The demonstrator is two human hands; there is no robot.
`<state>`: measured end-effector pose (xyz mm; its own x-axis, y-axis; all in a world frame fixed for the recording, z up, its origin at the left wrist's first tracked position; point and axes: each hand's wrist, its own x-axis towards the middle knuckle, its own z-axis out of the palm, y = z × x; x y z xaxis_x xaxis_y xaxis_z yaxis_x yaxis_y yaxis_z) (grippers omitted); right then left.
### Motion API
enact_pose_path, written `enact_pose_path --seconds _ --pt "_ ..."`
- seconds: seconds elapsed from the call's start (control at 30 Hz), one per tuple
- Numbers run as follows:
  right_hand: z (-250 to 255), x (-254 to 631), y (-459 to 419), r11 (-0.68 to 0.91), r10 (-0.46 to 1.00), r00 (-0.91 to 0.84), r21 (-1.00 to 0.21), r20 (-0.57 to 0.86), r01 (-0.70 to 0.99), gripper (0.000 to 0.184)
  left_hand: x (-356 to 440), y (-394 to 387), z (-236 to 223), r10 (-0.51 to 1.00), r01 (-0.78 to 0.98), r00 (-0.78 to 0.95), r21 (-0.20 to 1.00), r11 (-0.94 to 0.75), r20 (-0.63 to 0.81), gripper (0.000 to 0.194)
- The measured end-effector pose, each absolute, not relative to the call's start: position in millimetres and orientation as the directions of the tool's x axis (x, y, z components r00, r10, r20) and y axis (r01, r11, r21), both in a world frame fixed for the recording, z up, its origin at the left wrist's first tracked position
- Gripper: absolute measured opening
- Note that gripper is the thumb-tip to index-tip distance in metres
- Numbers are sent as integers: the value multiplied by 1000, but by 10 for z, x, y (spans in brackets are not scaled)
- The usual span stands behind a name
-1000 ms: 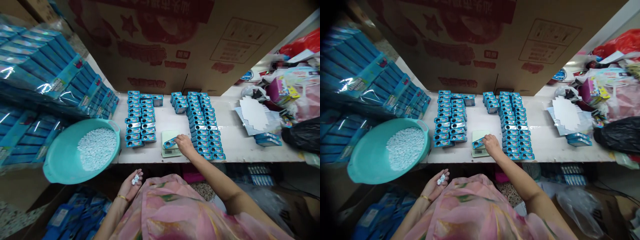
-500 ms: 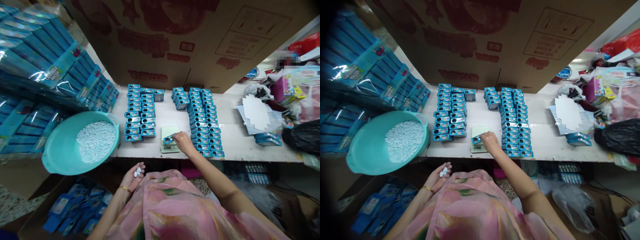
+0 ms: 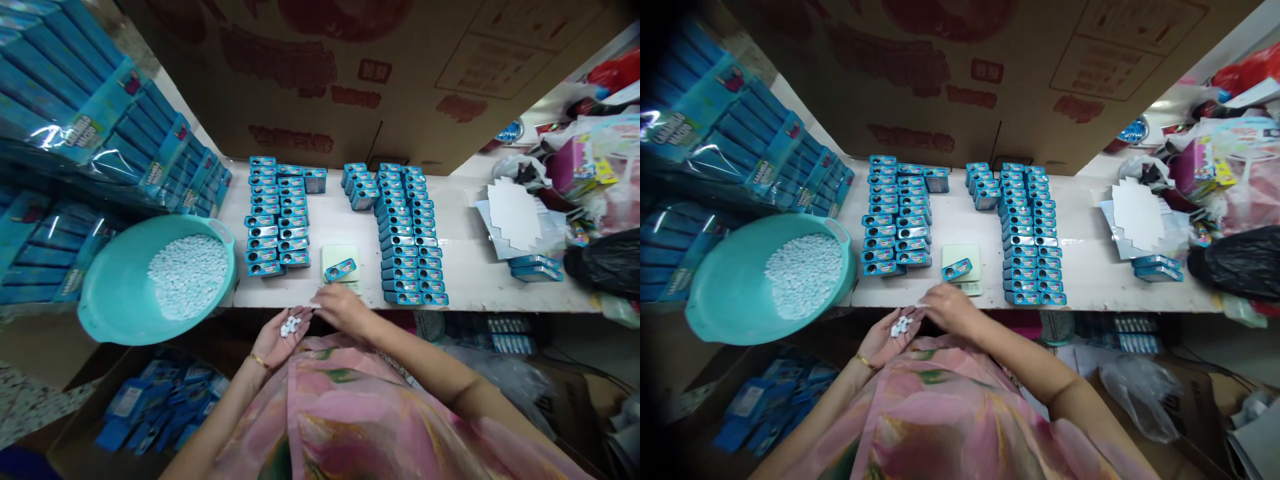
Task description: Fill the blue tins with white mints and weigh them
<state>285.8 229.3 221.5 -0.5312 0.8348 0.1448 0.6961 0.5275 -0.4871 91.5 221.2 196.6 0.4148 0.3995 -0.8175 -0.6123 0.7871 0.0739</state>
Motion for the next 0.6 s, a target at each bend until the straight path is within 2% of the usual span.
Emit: enact_pose_path --seconds 0.07,0.13,0.23,0.3,0.37,0.47,0.6 --pt "2213 2524 2146 602 760 -647 -444 64 664 21 986 2233 1993 355 -590 468 13 808 -809 21" --pt "2182 2319 2053 620 732 -681 -414 1 666 21 1012 2232 1998 295 -556 489 -32 831 -821 22" --pt "2124 2377 2042 615 737 -674 -457 43 643 22 977 2203 1974 296 -543 464 -4 840 -835 24" --pt "2101 2623 2122 566 796 -594 -495 119 659 23 929 2183 1946 323 -547 426 44 836 -845 23" --pt "2091 2950 2263 451 888 -424 -518 178 727 25 876 2172 1918 339 -550 393 77 832 -855 22" --pt "2079 3406 2526 259 966 -212 -525 150 811 39 792 2172 1877 362 -582 344 106 806 -866 21" --pt "2059 3696 2783 236 965 -263 -500 19 833 58 696 2174 1839 365 -639 276 114 761 -889 24"
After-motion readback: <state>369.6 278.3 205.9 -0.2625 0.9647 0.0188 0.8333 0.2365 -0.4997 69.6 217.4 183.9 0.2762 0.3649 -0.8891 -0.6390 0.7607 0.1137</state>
